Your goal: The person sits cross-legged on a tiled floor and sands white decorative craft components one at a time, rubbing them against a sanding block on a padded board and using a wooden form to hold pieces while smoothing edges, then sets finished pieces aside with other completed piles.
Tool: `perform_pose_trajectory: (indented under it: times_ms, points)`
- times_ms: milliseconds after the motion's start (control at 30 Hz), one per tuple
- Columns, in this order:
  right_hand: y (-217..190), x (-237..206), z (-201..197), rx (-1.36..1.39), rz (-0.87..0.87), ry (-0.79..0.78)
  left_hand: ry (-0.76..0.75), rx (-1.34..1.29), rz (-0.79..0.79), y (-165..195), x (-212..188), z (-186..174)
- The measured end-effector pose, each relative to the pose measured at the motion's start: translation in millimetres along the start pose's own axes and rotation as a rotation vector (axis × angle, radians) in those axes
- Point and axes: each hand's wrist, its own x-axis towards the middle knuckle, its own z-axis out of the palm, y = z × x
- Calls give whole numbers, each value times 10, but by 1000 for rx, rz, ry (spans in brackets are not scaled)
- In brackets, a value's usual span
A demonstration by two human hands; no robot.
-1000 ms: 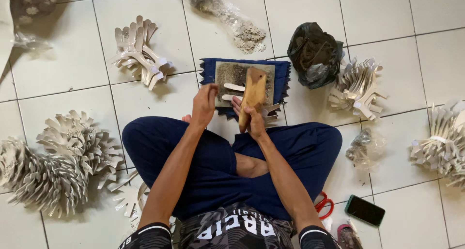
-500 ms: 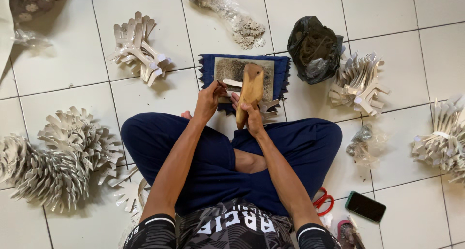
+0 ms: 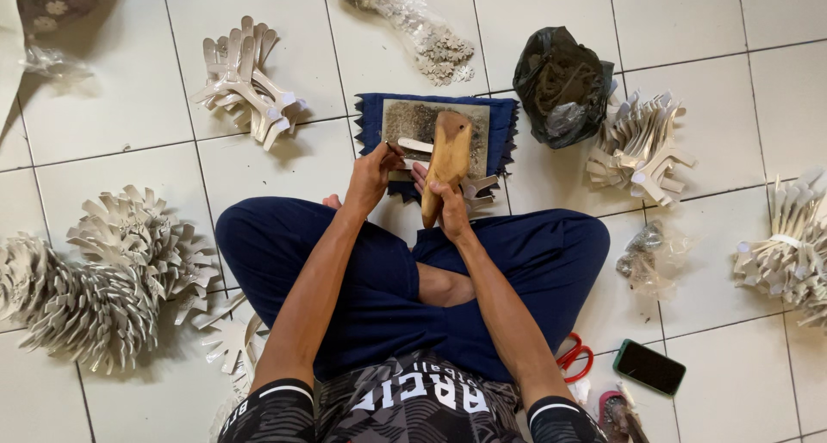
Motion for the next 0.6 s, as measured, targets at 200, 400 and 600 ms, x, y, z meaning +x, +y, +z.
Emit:
perform_pose_trajectory:
  times_ms: [200, 400, 600]
  points:
    - [-21, -4, 18, -5, -9, -5, -4, 61, 73, 15, 3, 12]
    - [-12, 0, -3, 39, 6, 12, -34, 274, 90, 66, 0, -6]
    - [-104, -224, -127, -272, -101, 362, -65, 287, 155, 44, 8, 22]
